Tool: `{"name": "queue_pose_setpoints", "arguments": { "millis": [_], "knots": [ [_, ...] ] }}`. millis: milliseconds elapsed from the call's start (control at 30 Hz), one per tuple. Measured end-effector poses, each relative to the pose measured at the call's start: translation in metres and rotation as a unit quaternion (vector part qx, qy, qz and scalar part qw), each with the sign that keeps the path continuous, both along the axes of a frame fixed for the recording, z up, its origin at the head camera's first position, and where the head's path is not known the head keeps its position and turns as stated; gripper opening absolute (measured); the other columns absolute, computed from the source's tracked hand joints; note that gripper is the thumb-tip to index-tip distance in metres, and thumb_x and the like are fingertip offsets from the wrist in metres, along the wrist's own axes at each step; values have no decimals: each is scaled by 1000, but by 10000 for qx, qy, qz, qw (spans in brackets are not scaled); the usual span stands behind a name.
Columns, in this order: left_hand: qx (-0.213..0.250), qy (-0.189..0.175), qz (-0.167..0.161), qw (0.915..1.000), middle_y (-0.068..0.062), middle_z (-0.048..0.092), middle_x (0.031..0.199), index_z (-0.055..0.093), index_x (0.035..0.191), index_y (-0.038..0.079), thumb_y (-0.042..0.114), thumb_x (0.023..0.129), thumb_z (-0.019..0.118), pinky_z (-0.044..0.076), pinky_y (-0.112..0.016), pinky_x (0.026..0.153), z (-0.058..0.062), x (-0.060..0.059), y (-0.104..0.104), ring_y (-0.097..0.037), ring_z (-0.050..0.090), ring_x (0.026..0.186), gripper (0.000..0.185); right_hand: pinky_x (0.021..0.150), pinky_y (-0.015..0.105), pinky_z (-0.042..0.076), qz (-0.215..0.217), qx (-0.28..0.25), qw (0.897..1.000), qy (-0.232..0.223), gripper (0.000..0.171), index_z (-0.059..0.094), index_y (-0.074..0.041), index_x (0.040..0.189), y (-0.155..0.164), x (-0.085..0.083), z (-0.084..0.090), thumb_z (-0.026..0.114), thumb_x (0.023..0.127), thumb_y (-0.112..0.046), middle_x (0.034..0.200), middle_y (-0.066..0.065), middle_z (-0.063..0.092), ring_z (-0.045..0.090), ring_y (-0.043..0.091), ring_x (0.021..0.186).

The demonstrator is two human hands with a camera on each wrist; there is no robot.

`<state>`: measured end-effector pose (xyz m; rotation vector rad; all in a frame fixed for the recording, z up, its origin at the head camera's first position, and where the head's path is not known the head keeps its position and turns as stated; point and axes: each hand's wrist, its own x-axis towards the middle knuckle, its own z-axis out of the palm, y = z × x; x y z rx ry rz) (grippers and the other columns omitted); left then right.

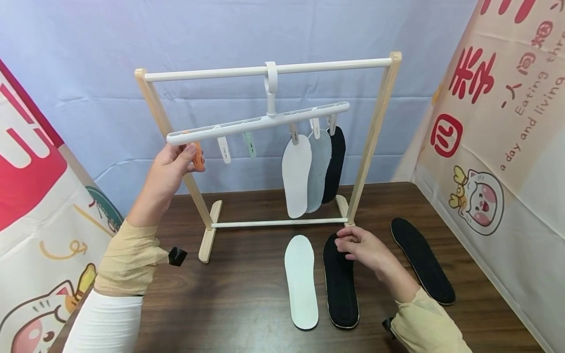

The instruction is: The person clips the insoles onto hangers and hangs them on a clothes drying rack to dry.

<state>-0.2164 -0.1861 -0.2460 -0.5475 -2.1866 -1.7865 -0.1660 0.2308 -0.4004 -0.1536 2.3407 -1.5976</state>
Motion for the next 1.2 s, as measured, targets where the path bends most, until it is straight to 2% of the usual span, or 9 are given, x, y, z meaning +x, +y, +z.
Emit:
{"name": "queue_pose_setpoints", "arguments": {
  "millis": [167, 333, 533, 700, 933, 1200],
  "knots": [
    [51, 55, -29, 10000, -3, 53, 82, 50, 122, 11, 21, 108, 49, 50, -31, 78, -1, -1, 0, -15, 55, 76, 18, 94, 42, 55, 72, 7, 10000, 7, 51, 42, 13, 139, 9, 2, 0, 60, 103, -18, 131, 30, 58, 66, 28, 113],
    [79, 117, -83, 9999, -4, 52, 81, 50, 116, 13, 20, 108, 49, 49, -32, 76, -2, -2, -1, -16, 53, 76, 11, 93, 42, 55, 70, 137, 9999, 20, 55, 40, 15, 141, 18, 4, 0, 61, 103, -19, 126, 26, 61, 67, 22, 109],
    [98, 118, -109, 9998, -4, 52, 81, 50, 117, 11, 18, 108, 49, 49, -31, 76, -3, -3, -1, -16, 53, 75, 12, 95, 41, 54, 43, 200, 9998, -40, 58, 37, 14, 143, 29, 7, 3, 61, 103, -21, 126, 25, 59, 65, 17, 106],
    [125, 131, -68, 9998, -3, 54, 80, 51, 124, 9, 18, 107, 50, 48, -32, 77, -2, -4, -2, -17, 54, 74, 19, 92, 38, 56, 54, 422, 9991, 0, 57, 38, 15, 142, 41, 10, 3, 59, 104, -21, 127, 24, 60, 65, 13, 106],
    [98, 171, -56, 9998, -1, 55, 79, 52, 124, 6, 18, 107, 51, 49, -31, 80, 0, -5, -4, -19, 57, 73, 21, 89, 35, 57, -83, 630, 9980, -7, 57, 39, 14, 141, 56, 15, 0, 60, 103, -23, 134, 30, 56, 66, 23, 112],
    [81, 155, -5, 9998, -1, 55, 78, 51, 126, 8, 18, 107, 51, 49, -31, 79, -1, -4, -3, -15, 57, 73, 22, 88, 34, 57, -170, 968, 9949, -206, 58, 40, 12, 142, 69, 18, -2, 56, 105, -29, 136, 30, 55, 64, 32, 117]
  ]
}}
